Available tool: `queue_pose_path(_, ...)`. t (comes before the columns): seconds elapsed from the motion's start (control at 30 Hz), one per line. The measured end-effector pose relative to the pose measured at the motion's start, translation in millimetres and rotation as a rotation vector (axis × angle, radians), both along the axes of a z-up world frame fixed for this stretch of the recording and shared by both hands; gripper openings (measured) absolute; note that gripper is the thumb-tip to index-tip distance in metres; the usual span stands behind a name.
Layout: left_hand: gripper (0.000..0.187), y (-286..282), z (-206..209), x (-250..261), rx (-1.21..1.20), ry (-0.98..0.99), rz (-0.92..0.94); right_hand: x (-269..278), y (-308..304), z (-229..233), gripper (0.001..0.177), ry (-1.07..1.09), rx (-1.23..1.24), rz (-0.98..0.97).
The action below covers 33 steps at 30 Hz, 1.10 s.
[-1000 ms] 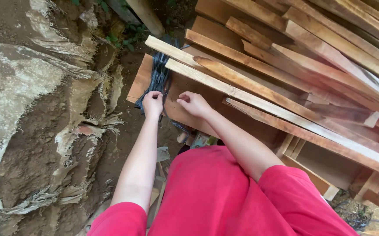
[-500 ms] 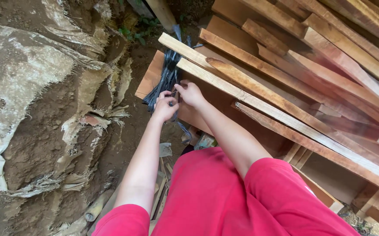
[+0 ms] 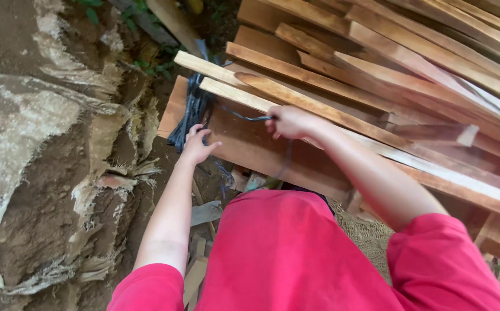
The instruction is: The recorder is tying several long wood planks together into a bundle using black plastic strips.
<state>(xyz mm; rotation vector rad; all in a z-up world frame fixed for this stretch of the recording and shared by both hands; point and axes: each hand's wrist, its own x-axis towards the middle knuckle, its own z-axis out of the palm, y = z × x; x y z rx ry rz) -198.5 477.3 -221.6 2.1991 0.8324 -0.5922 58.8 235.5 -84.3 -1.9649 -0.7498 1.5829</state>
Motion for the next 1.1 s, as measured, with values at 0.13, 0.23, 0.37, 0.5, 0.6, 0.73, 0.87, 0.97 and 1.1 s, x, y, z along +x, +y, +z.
queue_pose_path(0.13,0.069,-5.7,-18.9,-4.3,0.063,0.043,-0.029,47.1,-93.5,15.7,0.025,-0.211,-0.014,-0.135)
queue_pose_path(0.23,0.062,-5.6,-25.4,-4.7,0.107,0.032,-0.037,74.3,-171.5,-29.5,0.027,-0.180,0.043,-0.511)
queue_pose_path(0.37,0.053,-27.9,-25.9,-3.9,0.401,-0.040,0.021,96.9,-248.1,-52.4,0.041,-0.361,-0.031,-0.692)
queue_pose_path(0.5,0.034,-100.4,13.2,22.1,0.547,-0.421,0.219,86.1,-277.6,-66.9,0.034,-0.999,0.056,-0.424)
queue_pose_path(0.6,0.019,-178.8,2.1,51.9,0.248,-0.806,0.232,73.9,-264.8,-44.5,0.015,-1.031,0.262,-0.444)
queue_pose_path(0.73,0.033,-310.2,-10.0,82.0,0.039,-0.597,0.535,69.0,-250.0,-47.1,0.028,-0.960,0.255,-0.504)
queue_pose_path(0.87,0.068,-390.5,-4.3,121.2,-0.905,-0.339,1.305,84.4,-255.6,-104.2,0.022,-0.774,0.246,-0.430)
queue_pose_path(0.97,0.072,-419.6,-23.9,143.1,-1.245,-0.355,1.542,104.5,-249.5,-122.7,0.046,-0.542,0.003,-0.314)
queue_pose_path(1.1,0.076,-434.2,-3.0,169.0,-1.421,-0.396,1.727,107.7,-233.1,-56.5,0.113,-0.247,-0.355,-0.126)
